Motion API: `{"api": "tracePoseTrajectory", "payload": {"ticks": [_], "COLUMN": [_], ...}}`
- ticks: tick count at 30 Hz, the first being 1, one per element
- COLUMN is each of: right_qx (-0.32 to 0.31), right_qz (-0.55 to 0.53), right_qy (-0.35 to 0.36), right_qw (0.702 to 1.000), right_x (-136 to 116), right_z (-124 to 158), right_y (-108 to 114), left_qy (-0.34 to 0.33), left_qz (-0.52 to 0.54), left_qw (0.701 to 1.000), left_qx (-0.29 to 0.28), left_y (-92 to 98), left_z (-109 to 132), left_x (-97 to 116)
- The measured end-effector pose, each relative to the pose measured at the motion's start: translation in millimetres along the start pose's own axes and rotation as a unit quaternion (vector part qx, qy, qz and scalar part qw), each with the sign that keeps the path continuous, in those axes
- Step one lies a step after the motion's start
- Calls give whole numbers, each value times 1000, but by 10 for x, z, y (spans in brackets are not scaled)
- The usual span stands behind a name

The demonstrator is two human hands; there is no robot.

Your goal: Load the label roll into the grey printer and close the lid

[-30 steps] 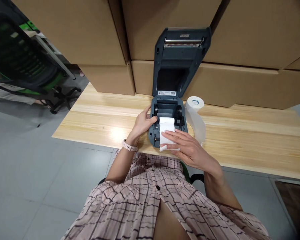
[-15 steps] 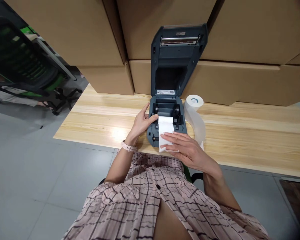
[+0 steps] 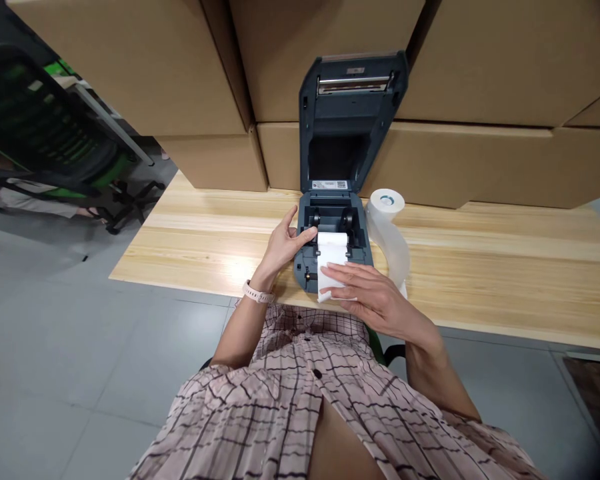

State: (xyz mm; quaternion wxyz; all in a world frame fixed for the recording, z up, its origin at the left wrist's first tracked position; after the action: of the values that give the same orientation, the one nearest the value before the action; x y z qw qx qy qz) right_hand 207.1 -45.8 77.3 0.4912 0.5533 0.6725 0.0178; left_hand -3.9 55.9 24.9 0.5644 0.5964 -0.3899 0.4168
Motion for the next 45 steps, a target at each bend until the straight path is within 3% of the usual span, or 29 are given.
{"api": "tracePoseTrajectory", "payload": {"ticks": [3,5,8,9,10,12,15,18,21,23,26,30,32,36,40,45], "right_qx": [-6,-33,-102,-101,-77,34,229,253,290,326,346,301,275,305,333,289], "right_qz": [-11,-14,-35,-46,-54,-35,43,-64,-149,-159,-160,-120,-70,-43,-143,-231], "right_qy": [-10,-22,-8,3,17,32,45,-53,-123,-93,-8,-30,-57,-139,-218,-249], "right_qw": [1000,999,994,994,995,998,971,964,937,927,924,945,957,941,906,895], "right_x": [24,8,-125,-175,-212,-190,72,639,968,883,467,57,15,231,503,589], "right_z": [20,36,5,-47,-129,-382,-890,-1486,-1779,-1724,-1336,-701,-463,-121,74,117], "right_y": [-16,18,210,342,512,928,1500,1732,1796,1757,1498,889,616,340,214,78], "left_qy": [-13,-36,-167,-229,-283,-361,-397,-405,-422,-431,-432,-357,-304,-205,-99,-108], "left_qz": [-64,-133,-227,-245,-255,-270,-305,-321,-320,-296,-221,-162,-144,-96,-19,-50], "left_qw": [998,989,949,931,916,890,866,856,848,852,873,901,920,967,995,992], "left_qx": [1,50,144,146,126,63,21,15,8,5,47,184,202,116,-3,-30], "left_y": [20,92,162,129,71,-68,-183,-194,-158,-94,112,433,445,161,-121,-141], "left_z": [3,102,470,633,795,1084,1348,1448,1505,1537,1542,1359,1185,828,727,817], "left_x": [4,70,316,395,445,466,389,339,349,362,383,378,378,342,161,110]}}
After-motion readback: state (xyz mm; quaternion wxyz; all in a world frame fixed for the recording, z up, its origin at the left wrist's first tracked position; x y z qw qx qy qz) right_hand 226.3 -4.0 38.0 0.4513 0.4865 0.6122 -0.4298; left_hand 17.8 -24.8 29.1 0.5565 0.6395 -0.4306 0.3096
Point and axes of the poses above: each hand's wrist, its own z-axis away from the middle knuckle, its own y-axis out of the back of the hand, x = y × z, the point moved 6 cm from there along -z, towards the middle knuckle, and after that the axes turned 14 degrees about -z, right-handed, at the moved point
